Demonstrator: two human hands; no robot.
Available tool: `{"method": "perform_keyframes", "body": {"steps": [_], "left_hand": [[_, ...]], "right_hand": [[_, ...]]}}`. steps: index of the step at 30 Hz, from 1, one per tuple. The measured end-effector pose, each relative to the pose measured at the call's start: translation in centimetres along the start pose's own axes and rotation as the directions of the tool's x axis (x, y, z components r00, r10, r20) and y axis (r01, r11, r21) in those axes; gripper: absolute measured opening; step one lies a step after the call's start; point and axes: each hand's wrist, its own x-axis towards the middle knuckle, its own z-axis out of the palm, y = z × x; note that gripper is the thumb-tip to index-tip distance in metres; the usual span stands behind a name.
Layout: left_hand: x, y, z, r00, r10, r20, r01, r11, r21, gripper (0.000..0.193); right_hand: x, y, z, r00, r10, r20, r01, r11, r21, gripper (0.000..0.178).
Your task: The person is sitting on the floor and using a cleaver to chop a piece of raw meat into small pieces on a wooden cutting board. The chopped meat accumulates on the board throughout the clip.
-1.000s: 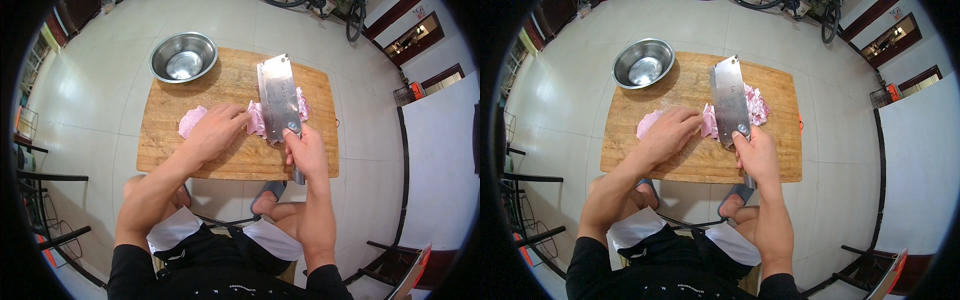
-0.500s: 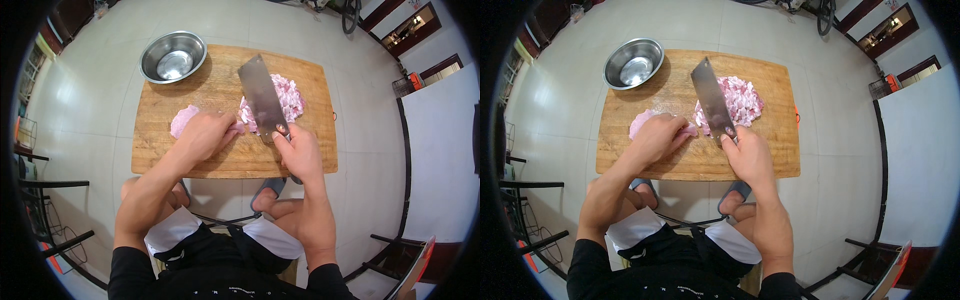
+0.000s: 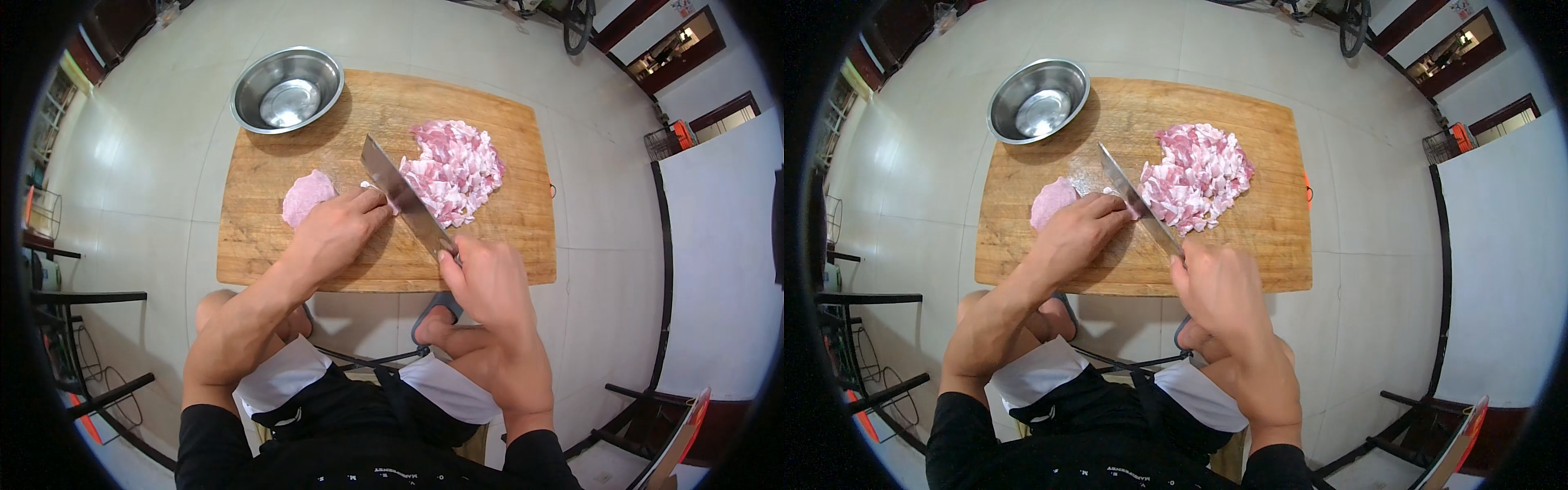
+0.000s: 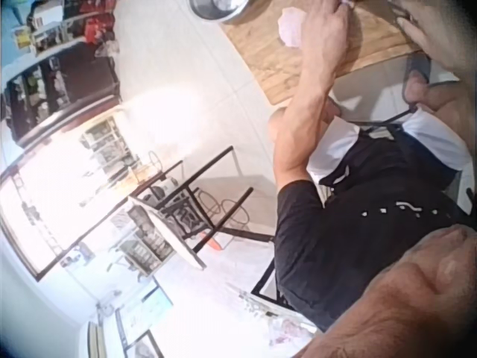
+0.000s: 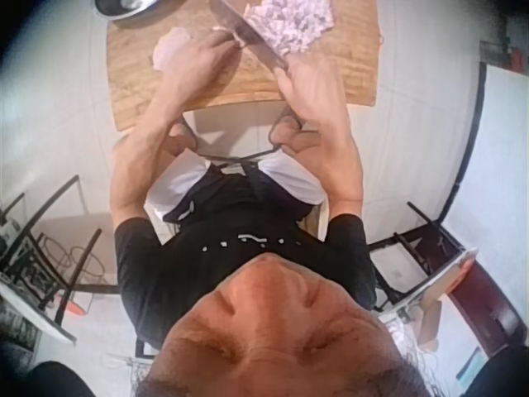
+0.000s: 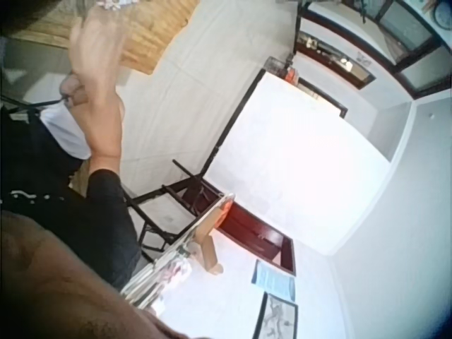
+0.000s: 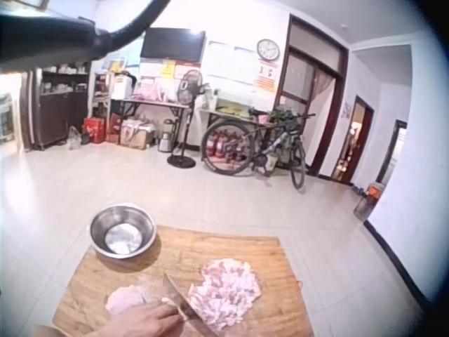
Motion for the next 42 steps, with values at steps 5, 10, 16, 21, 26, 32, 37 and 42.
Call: {"method": "perform_keyframes", "body": {"steps": [5,10,16,21,26,32,37,42], "left_hand": [[0.1,0.2,0.1,0.999,-0.015,0.03,0.015,1.0,-0.016,0.032],[0.5,0.2,0.4,0.999,-0.039,-0.028,0.037,0.997,-0.064,0.021],[1.0,0.1,0.4,0.997,-0.045,-0.064,0.038,0.994,-0.106,0.014],[1.1,-0.2,0.4,0.998,-0.036,-0.042,0.03,0.989,-0.142,0.015],[1.0,-0.1,0.2,0.998,-0.053,-0.027,0.048,0.989,-0.138,0.016],[1.3,0.0,0.3,1.0,0.011,0.015,-0.008,0.986,-0.169,0.017],[0.8,0.8,0.2,0.999,-0.04,-0.025,0.035,0.987,-0.158,0.015],[0.2,1.0,0.1,0.997,-0.022,-0.077,0.009,0.985,-0.173,0.02]], "right_hand": [[-1.8,-0.8,-0.8,0.998,-0.049,0.027,0.051,0.996,-0.073,0.021],[-3.6,-0.7,-0.6,0.98,-0.196,-0.035,0.179,0.944,-0.276,0.016],[-3.1,-0.9,0.1,0.939,-0.33,-0.095,0.297,0.92,-0.256,0.011],[-0.2,-2.5,-0.9,0.984,-0.162,0.072,0.165,0.986,-0.037,0.015],[3.3,-3.7,0.3,0.994,-0.042,0.096,0.049,0.996,-0.07,0.02],[5.9,-1.8,1.9,0.996,-0.084,-0.016,0.083,0.993,-0.083,0.024],[7.9,2.6,0.7,0.902,0.185,0.39,-0.368,0.803,0.47,0.025],[6.7,5.1,-1.1,0.904,0.275,0.327,-0.42,0.707,0.569,0.025]]}}
